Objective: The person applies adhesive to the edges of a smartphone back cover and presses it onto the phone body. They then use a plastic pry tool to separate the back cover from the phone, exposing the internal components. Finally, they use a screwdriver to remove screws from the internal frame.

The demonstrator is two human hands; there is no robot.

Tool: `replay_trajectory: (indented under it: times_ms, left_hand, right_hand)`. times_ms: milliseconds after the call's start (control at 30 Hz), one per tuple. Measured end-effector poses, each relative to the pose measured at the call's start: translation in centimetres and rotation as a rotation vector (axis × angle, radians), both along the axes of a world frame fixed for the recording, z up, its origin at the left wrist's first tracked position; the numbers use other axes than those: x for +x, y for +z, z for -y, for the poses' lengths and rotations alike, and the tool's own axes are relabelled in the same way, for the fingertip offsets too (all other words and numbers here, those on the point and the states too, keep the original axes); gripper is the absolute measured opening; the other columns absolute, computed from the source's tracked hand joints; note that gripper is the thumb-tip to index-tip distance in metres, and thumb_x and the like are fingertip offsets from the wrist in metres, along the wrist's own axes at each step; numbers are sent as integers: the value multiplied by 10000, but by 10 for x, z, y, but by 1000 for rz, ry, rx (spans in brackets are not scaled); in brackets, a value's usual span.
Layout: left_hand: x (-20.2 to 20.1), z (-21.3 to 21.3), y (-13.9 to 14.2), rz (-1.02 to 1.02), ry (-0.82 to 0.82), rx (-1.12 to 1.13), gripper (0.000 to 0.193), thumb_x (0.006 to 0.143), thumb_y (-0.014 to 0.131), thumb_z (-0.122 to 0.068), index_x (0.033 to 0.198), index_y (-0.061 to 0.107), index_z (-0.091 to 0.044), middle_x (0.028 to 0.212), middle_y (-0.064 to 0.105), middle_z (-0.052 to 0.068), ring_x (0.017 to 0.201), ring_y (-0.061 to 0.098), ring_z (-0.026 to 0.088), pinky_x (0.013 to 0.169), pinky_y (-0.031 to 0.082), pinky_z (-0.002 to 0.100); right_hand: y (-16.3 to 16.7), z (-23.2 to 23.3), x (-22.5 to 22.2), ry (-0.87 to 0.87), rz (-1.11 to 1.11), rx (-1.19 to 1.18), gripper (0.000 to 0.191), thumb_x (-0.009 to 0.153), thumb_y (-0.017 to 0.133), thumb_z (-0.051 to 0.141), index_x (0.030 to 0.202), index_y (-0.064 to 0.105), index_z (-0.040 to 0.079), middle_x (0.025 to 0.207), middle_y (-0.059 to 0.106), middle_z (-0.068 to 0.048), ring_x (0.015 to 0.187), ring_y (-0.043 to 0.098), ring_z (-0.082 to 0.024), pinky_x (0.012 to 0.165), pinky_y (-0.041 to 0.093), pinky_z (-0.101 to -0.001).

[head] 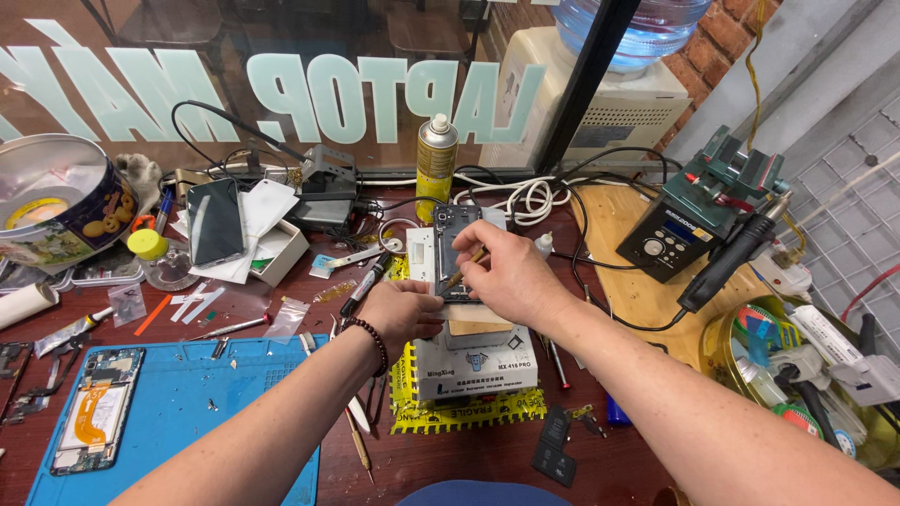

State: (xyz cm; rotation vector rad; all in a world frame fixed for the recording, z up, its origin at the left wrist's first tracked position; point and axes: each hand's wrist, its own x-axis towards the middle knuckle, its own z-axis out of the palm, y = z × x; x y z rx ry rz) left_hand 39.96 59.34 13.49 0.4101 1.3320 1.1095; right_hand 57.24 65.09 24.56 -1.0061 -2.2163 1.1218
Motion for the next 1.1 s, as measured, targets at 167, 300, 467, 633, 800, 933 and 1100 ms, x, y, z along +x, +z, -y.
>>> replay_trajectory:
  times_ms: [167, 300, 467, 633, 800, 933, 1100]
  left_hand:
    - [-1, 2, 1, 32, 13, -14, 101, 891, 685, -38, 982, 651, -8, 847, 697, 114, 668, 675, 232, 635, 593, 348]
    - [1, 1, 1, 13, 14, -19, 101, 894, 684, -41, 982, 649, -8, 835, 691, 109, 666, 676, 230, 637, 594, 346]
    - [2, 0, 1, -11, 17, -19, 114, 891, 685, -37, 994, 645, -10, 828, 688, 104, 662, 671, 224, 630, 590, 343]
    - [4, 0, 2, -21, 27, -23, 126, 891, 689, -37, 1003, 640, -11, 832, 689, 99, 667, 671, 219, 637, 597, 344]
    - [4, 1, 3, -35, 27, -23, 131, 888, 684, -36, 1010, 645, -11, 834, 691, 102, 667, 674, 217, 642, 598, 348]
    - [4, -1, 2, -37, 38, -23, 136, 887, 679, -29, 1014, 633, -27, 834, 695, 96, 675, 679, 207, 646, 601, 344]
    - [2, -3, 0, -60, 20, -1, 102, 886, 681, -12, 979, 648, 13, 802, 681, 100, 644, 653, 206, 610, 574, 328]
  right_hand:
    - [2, 1, 0, -32, 22, -26, 155, 929, 638, 113, 1059, 625, 31, 837, 719, -50, 663, 727, -133, 592, 601, -301]
    - [4, 3, 0, -63, 25, -8, 160, 922, 643, 115, 1056, 630, 30, 851, 733, -45, 679, 751, -133, 600, 610, -295]
    - [5, 6, 0, -95, 68, 91, 172, 896, 676, 129, 1019, 630, 19, 825, 746, -73, 695, 775, -162, 618, 613, -320]
    - [4, 8, -1, -138, 107, 195, 172, 883, 704, 156, 967, 645, 19, 797, 754, -106, 693, 777, -227, 644, 595, -366]
    - [6, 11, -4, -45, 92, 380, 159, 874, 715, 150, 932, 637, 25, 806, 742, -146, 762, 753, -317, 658, 585, -414]
    - [10, 13, -10, 68, 221, 549, 226, 877, 750, 221, 927, 640, 30, 760, 700, -194, 764, 690, -417, 642, 541, -510]
    - [17, 16, -22, 124, 266, 612, 131, 895, 679, 179, 949, 649, 64, 828, 713, -173, 805, 695, -408, 686, 545, -520]
